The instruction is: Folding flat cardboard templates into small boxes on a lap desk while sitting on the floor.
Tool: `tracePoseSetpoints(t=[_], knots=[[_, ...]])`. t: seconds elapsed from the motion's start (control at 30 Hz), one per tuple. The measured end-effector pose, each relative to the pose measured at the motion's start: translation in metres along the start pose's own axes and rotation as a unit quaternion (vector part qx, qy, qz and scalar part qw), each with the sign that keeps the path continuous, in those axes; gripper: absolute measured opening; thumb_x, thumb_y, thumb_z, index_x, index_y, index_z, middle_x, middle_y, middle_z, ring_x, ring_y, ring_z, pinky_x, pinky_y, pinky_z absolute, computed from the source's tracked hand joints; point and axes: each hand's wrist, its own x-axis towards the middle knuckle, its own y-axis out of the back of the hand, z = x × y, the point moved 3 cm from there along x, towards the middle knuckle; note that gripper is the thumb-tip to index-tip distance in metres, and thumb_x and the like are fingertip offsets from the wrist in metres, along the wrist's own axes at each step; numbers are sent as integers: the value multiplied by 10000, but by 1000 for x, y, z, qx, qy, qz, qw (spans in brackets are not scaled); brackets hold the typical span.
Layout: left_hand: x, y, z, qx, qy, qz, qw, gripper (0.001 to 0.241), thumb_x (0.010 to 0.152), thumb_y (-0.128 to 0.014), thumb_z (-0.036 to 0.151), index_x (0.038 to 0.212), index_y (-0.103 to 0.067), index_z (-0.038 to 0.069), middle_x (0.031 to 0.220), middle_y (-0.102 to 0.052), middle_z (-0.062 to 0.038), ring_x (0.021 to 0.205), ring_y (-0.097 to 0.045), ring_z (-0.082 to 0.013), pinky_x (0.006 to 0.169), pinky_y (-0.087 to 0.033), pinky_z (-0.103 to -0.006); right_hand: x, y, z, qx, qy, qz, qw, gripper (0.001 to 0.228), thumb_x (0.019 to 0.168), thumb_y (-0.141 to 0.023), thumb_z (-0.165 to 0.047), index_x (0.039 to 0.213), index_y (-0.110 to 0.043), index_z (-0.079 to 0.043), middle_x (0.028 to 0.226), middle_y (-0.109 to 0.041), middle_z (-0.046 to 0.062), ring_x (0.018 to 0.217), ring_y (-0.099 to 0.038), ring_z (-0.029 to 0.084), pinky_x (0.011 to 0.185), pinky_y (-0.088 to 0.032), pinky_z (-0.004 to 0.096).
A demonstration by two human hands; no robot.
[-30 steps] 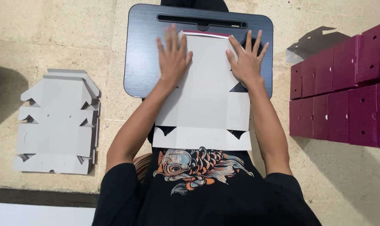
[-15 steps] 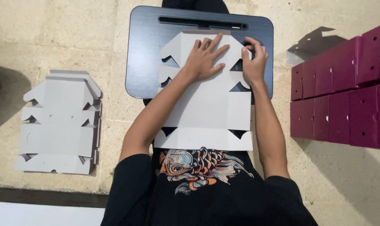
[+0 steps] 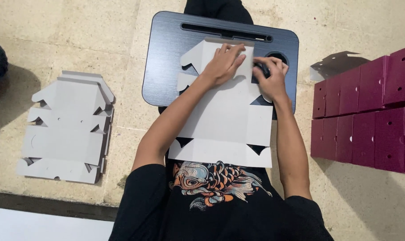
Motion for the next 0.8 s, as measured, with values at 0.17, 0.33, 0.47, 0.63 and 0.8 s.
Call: tracePoseSetpoints(t=[0.17,0.33,0.47,0.63,0.8], knots=[[4,-7,-22,16,-34,5,999,452,1018,-377,260,1412,-506,81,1456,-556,-138,1270,-445,-332,1048,-366,-511,3,-6,1,-75,104,2,992,284,983,-712,-430,1215,-741,-270,1312,-677,-62,1247,-456,267,1017,-202,447],[8,-31,-45,247,-32,-60,967,503,1028,-511,139,1524,-481,221,1587,-408,-16,1355,-400,-255,1054,-414,-385,5,-15,26,-76,66,-9,995,242,990,-729,-467,1219,-704,-391,1285,-623,-144,1296,-391,192,1119,-111,531],[5,-27,-33,295,-39,-66,952,525,1028,-466,208,1550,-460,255,1618,-389,-17,1391,-382,-273,1067,-391,-423,9,-7,13,-84,24,31,996,538,960,-725,-564,1366,-587,-240,1504,-399,98,1458,-141,382,1163,-6,608],[-4,-24,-24,314,-20,-104,944,533,1065,-403,291,1598,-413,262,1664,-363,20,1430,-354,-259,1108,-325,-461,19,-7,4,-54,-63,11,996,779,962,-766,-457,1528,-351,-118,1648,-160,298,1525,34,490,1184,110,671],[-7,-10,-13,340,-7,-132,931,524,1119,-235,336,1634,-330,319,1716,-253,111,1552,-208,-196,1190,-190,-453,51,-24,57,-21,-148,20,989,1003,858,-872,-516,1566,-223,-225,1698,-55,244,1562,76,412,1184,168,640]])
